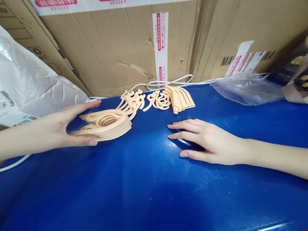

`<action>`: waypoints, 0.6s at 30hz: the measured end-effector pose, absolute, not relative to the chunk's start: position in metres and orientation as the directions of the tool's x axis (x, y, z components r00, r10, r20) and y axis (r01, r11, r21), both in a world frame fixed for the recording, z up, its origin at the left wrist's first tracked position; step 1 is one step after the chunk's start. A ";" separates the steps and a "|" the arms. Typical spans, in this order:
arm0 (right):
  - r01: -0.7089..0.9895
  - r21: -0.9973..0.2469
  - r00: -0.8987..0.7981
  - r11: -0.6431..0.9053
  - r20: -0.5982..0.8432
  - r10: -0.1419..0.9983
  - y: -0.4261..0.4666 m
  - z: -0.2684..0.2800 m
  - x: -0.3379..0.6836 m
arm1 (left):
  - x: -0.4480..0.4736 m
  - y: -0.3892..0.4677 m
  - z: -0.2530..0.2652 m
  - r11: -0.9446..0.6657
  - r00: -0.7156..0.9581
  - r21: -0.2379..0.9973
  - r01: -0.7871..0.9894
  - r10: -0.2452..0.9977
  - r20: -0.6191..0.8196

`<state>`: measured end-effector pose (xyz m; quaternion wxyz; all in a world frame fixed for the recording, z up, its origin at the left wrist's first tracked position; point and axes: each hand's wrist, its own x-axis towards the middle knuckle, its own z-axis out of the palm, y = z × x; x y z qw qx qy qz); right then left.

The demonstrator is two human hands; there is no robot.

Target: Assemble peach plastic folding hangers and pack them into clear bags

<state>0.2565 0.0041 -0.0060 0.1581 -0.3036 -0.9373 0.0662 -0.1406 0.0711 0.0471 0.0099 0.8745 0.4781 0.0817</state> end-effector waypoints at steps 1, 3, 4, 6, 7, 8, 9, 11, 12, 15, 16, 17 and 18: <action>0.547 -0.218 -0.766 0.808 0.258 0.588 0.004 -0.006 0.257 | -0.145 0.072 0.050 -0.511 0.500 0.109 0.853 0.859 0.109; 0.547 -0.215 -0.767 0.809 0.259 0.587 0.004 -0.006 0.257 | -0.153 0.074 0.056 -0.410 0.406 0.125 0.904 0.912 0.058; 0.548 -0.214 -0.767 0.809 0.256 0.588 0.004 -0.006 0.257 | -0.156 0.075 0.059 -0.356 0.353 0.135 0.925 0.934 0.049; 0.551 -0.211 -0.768 0.807 0.250 0.590 0.004 -0.006 0.257 | -0.162 0.076 0.063 -0.272 0.263 0.178 0.946 0.962 0.071; 0.553 -0.210 -0.768 0.806 0.248 0.591 0.004 -0.006 0.257 | -0.164 0.076 0.065 -0.250 0.235 0.206 0.946 0.967 0.094; 0.554 -0.208 -0.768 0.806 0.247 0.591 0.004 -0.006 0.257 | -0.166 0.077 0.065 -0.240 0.221 0.221 0.945 0.969 0.106; 0.554 -0.205 -0.768 0.807 0.247 0.591 0.004 -0.006 0.257 | -0.168 0.078 0.065 -0.238 0.219 0.219 0.946 0.970 0.110; 0.555 -0.200 -0.769 0.807 0.247 0.590 0.004 -0.006 0.257 | -0.169 0.079 0.063 -0.255 0.240 0.189 0.948 0.966 0.096; 0.556 -0.198 -0.769 0.808 0.247 0.590 0.003 -0.006 0.257 | -0.168 0.080 0.062 -0.268 0.258 0.180 0.947 0.963 0.079; 0.556 -0.195 -0.770 0.808 0.246 0.589 0.003 -0.006 0.257 | -0.159 0.080 0.061 -0.289 0.284 0.213 0.933 0.957 0.055; 0.556 -0.195 -0.770 0.808 0.246 0.589 0.003 -0.006 0.257 | -0.155 0.079 0.061 -0.286 0.281 0.229 0.930 0.958 0.052; 0.556 -0.195 -0.770 0.808 0.246 0.589 0.003 -0.006 0.257 | -0.151 0.079 0.061 -0.279 0.276 0.243 0.929 0.960 0.050; 0.556 -0.196 -0.769 0.808 0.245 0.590 0.003 -0.006 0.257 | -0.147 0.078 0.061 -0.271 0.268 0.253 0.929 0.962 0.047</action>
